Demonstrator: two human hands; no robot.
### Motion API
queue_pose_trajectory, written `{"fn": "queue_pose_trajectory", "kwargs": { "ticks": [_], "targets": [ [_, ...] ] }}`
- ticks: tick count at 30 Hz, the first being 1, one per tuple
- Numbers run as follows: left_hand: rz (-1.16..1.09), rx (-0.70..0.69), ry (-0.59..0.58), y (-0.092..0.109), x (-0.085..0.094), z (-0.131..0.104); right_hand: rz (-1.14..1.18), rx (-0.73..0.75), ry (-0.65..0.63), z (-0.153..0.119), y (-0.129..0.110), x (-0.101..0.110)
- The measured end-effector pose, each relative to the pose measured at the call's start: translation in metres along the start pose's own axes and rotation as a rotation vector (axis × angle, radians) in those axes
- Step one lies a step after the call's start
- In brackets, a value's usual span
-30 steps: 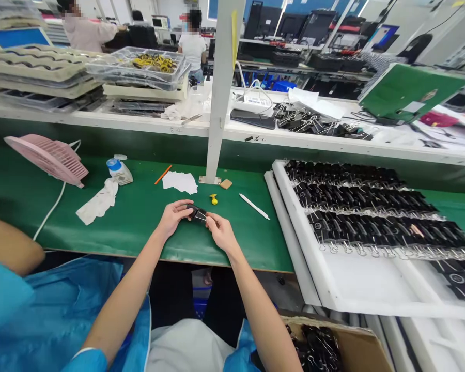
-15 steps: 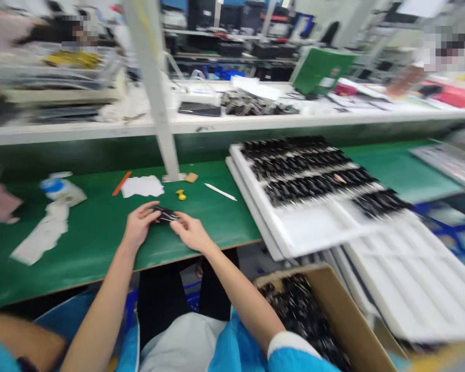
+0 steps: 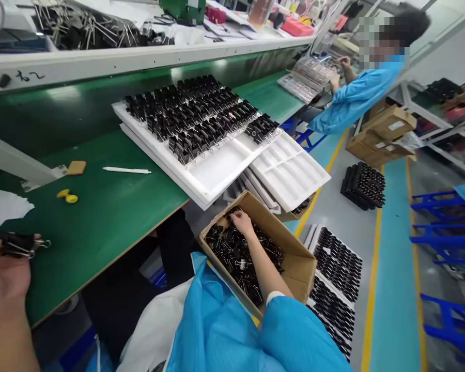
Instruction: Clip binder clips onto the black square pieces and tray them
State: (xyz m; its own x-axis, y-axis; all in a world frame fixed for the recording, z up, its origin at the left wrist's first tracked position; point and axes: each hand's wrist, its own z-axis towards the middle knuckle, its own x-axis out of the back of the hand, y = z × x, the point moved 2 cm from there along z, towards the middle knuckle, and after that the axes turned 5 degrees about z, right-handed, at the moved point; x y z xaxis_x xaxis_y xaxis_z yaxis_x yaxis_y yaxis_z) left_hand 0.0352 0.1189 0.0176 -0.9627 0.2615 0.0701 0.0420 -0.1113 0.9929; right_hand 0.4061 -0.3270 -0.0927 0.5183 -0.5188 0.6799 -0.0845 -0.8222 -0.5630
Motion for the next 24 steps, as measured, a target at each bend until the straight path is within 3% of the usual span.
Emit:
{"fn": "queue_pose_trajectory", "kwargs": {
  "ticks": [1,4,9,16,22,24],
  "targets": [
    [0.007,-0.007,0.002,-0.002,0.0,-0.001,-0.056,-0.051,0.082,0.014,0.014,-0.001],
    [0.05,-0.024,0.016,-0.007,-0.001,-0.003,-0.186,-0.147,0.174,0.043,0.042,-0.009],
    [0.102,-0.078,0.011,-0.008,-0.002,-0.01,-0.347,-0.203,0.157,0.062,0.068,-0.024],
    [0.053,-0.007,0.053,-0.017,0.001,-0.004,-0.43,-0.156,0.315,0.039,0.085,-0.048],
    [-0.039,0.005,0.146,-0.025,0.0,-0.002,-0.343,-0.021,0.239,0.015,0.071,-0.039],
    [-0.061,0.042,0.099,-0.022,-0.003,-0.008,-0.289,0.049,0.176,0.015,0.072,-0.032]
  ]
}}
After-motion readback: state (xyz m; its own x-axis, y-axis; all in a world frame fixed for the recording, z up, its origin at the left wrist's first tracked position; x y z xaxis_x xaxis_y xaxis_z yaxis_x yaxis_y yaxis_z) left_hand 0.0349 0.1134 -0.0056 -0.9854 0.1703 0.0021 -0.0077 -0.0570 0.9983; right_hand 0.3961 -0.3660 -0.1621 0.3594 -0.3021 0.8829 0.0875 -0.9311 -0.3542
